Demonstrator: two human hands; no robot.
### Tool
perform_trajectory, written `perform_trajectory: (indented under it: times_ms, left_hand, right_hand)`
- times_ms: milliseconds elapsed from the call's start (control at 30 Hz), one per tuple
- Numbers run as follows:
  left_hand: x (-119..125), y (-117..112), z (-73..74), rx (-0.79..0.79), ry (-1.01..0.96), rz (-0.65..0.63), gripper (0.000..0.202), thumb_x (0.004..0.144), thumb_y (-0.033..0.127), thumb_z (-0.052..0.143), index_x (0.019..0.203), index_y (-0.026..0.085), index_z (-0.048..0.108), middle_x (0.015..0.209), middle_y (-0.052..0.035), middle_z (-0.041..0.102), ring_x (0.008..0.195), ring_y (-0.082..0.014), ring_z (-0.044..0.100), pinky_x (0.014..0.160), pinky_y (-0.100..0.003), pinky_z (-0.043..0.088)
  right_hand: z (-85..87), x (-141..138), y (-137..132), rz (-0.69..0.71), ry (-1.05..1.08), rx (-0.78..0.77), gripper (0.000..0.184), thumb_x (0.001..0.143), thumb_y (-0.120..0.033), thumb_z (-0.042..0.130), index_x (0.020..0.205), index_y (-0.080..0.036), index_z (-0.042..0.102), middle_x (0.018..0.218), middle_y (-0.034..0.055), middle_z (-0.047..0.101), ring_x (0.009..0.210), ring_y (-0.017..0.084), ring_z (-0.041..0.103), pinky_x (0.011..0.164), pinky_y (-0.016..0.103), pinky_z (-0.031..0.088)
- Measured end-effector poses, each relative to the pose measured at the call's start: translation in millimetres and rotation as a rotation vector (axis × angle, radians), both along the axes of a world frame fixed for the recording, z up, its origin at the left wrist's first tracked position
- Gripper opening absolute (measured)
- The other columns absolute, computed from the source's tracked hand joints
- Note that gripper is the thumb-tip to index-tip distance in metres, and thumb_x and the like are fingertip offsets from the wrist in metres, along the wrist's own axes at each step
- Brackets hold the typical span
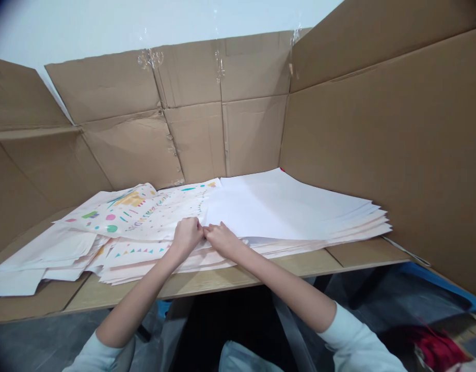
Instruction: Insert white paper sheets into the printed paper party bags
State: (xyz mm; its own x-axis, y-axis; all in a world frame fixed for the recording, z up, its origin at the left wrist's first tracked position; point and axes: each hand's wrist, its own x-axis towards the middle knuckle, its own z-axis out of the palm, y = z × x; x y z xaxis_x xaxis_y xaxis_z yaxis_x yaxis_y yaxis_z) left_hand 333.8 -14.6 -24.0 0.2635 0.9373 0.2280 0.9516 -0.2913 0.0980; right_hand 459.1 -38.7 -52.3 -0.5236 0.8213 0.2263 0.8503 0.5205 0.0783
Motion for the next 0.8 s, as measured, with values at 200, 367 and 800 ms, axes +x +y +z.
perform_trajectory:
  times_ms: [200,367,800]
  left_hand:
    - [-9,-3,7.5,-0.038,-0.001,0.054,0.025,0.073,0.017,0.039,0.082,0.011,0.062,0.082,-0.0126,0.061,0.080,-0.0207,0.058,0.070,-0.027,0.041]
    - [-7,2,13.3,-0.188,0.062,0.045,0.036,0.067,0.019,0.049,0.102,0.014,0.056,0.102,-0.0116,0.055,0.093,-0.0236,0.054,0.074,-0.030,0.043]
    - [32,70,-3.1,-0.200,0.124,0.019,0.032,0.077,0.008,0.040,0.104,0.008,0.057,0.104,-0.0171,0.054,0.100,-0.0214,0.052,0.080,-0.028,0.043]
  right_hand:
    - [-6.8,-17,4,0.066,0.041,-0.005,0.022,0.082,-0.007,0.036,0.092,-0.011,0.056,0.097,0.0080,0.057,0.089,0.018,0.054,0.083,0.034,0.036]
    - [7.5,0,-10,0.021,0.008,-0.003,0.025,0.082,-0.009,0.035,0.093,-0.014,0.056,0.101,0.0071,0.057,0.092,0.019,0.053,0.082,0.035,0.037]
    - [8.4,74,-12,-0.113,-0.079,0.062,0.039,0.081,-0.004,0.036,0.116,-0.015,0.049,0.118,0.0111,0.050,0.110,0.022,0.045,0.089,0.039,0.038]
